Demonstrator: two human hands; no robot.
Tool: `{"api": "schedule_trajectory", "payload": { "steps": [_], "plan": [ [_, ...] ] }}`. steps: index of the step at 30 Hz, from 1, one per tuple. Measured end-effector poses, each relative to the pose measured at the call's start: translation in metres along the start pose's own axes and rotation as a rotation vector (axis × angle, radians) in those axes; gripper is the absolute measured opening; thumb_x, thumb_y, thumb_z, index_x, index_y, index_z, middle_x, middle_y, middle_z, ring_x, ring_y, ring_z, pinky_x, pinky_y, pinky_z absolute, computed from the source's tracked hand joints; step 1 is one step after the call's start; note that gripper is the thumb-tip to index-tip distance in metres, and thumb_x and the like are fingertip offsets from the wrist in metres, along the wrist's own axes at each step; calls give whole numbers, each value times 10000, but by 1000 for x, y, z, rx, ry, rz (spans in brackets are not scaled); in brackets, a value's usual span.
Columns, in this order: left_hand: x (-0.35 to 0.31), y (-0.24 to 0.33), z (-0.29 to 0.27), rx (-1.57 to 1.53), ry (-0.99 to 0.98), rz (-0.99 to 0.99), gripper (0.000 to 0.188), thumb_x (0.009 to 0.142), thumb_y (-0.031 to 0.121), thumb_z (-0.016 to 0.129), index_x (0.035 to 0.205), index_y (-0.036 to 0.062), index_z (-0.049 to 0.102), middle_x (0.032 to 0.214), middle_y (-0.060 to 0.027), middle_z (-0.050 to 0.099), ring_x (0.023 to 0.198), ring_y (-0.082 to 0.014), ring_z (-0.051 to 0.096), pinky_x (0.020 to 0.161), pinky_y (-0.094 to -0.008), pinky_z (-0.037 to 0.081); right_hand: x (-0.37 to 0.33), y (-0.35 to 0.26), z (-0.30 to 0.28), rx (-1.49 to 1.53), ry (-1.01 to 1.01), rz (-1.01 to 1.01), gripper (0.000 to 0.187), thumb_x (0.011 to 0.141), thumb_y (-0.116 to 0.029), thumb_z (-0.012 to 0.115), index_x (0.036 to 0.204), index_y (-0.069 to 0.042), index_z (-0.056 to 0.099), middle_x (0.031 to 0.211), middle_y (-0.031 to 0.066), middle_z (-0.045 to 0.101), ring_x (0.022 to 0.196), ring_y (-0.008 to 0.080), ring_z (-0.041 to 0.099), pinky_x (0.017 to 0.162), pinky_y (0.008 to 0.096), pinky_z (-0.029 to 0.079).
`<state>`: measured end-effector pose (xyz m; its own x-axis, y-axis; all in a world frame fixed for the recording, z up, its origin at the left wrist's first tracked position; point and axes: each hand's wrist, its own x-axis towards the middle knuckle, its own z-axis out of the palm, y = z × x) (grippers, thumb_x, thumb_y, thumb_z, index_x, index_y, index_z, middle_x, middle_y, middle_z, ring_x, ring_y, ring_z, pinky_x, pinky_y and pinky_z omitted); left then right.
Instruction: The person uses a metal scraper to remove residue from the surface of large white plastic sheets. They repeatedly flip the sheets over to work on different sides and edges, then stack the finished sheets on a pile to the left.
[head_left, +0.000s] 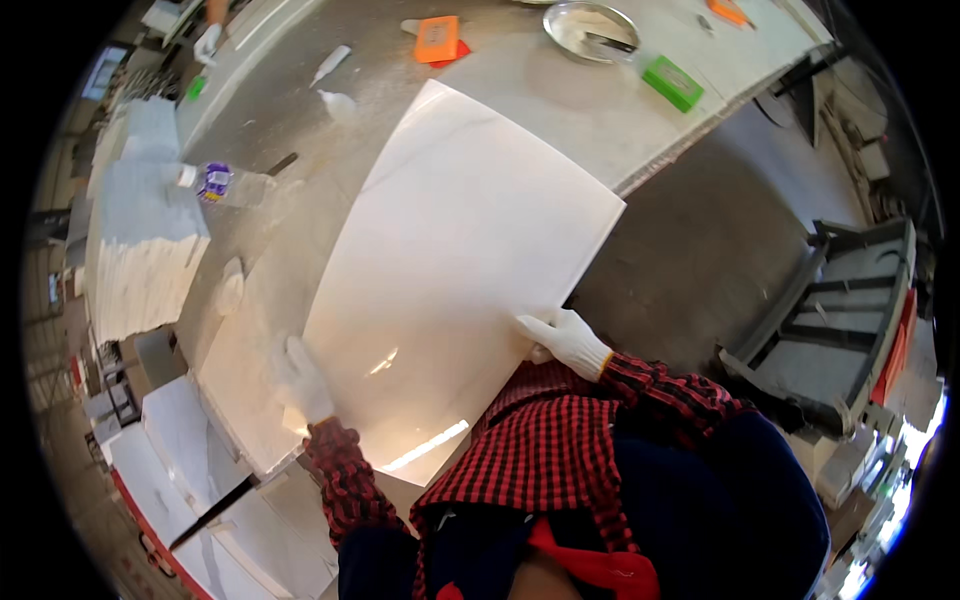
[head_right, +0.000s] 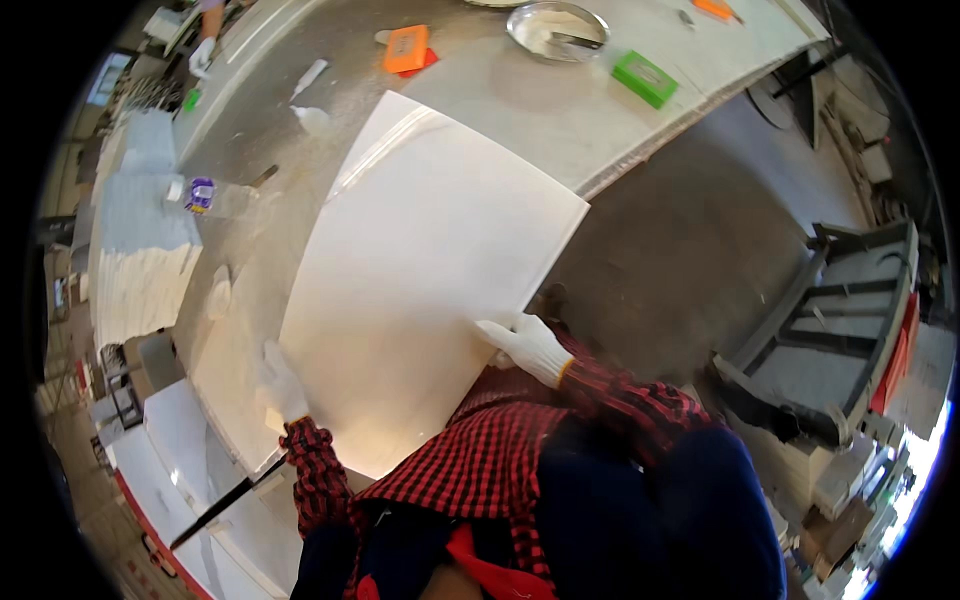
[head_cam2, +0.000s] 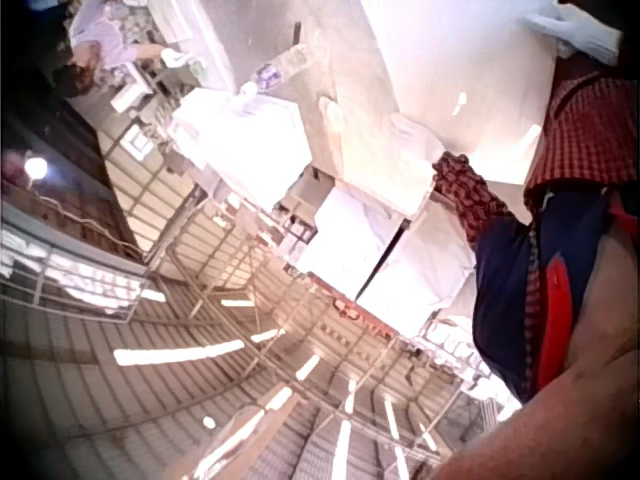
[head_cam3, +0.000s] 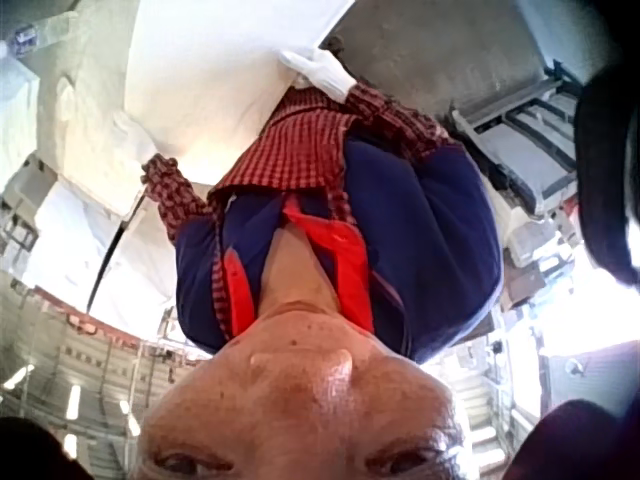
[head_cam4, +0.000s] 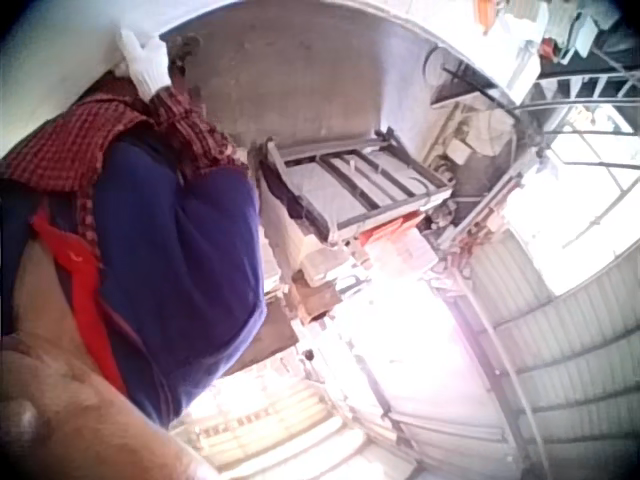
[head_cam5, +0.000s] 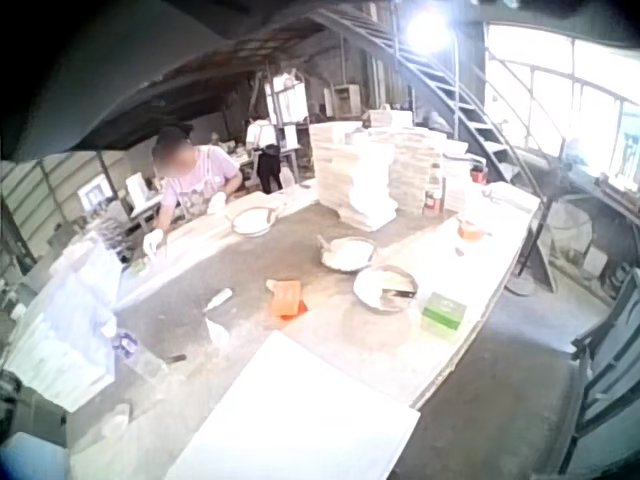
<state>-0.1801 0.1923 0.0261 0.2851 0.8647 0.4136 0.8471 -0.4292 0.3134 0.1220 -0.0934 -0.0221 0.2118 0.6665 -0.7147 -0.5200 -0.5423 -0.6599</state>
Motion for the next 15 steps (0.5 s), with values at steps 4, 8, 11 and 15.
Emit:
{"api": "schedule_trajectory", "payload": {
  "steps": [4, 8, 11, 15],
  "plan": [
    [18, 51, 38, -37, 89, 153, 294, 1020, 221, 629, 1191, -9, 696, 1134, -180, 727, 1069, -364, 668, 930, -440, 518, 16, 5, -14, -85, -105, -32, 441, 980, -432, 693, 969, 6, 746, 650, 2, 607, 566, 108, 537, 558, 262, 462],
    [50, 133, 57, 0, 68, 191, 279, 1028, 251, 611, 1015, -2, 728, 892, -178, 717, 839, -368, 678, 759, -463, 514, 27, -1, -28, -67, -273, -7, 389, 986, -389, 700, 1001, 0, 705, 724, 10, 629, 618, 97, 544, 567, 274, 451],
    [62, 166, 71, -119, -11, -9, 347, 1036, 309, 583, 964, -1, 720, 812, -205, 682, 749, -378, 657, 685, -473, 484, 36, -4, -41, -133, -379, 3, 375, 990, -339, 699, 1123, 10, 676, 841, 34, 681, 706, 109, 599, 626, 278, 493],
    [69, 170, 83, -119, 75, -36, 407, 1026, 325, 590, 781, 12, 682, 690, -237, 626, 661, -407, 634, 609, -492, 466, 33, -33, -62, -292, -490, -213, 436, 963, -240, 713, 1295, 31, 631, 1014, 69, 749, 865, 151, 691, 768, 292, 566]
  ]
}}
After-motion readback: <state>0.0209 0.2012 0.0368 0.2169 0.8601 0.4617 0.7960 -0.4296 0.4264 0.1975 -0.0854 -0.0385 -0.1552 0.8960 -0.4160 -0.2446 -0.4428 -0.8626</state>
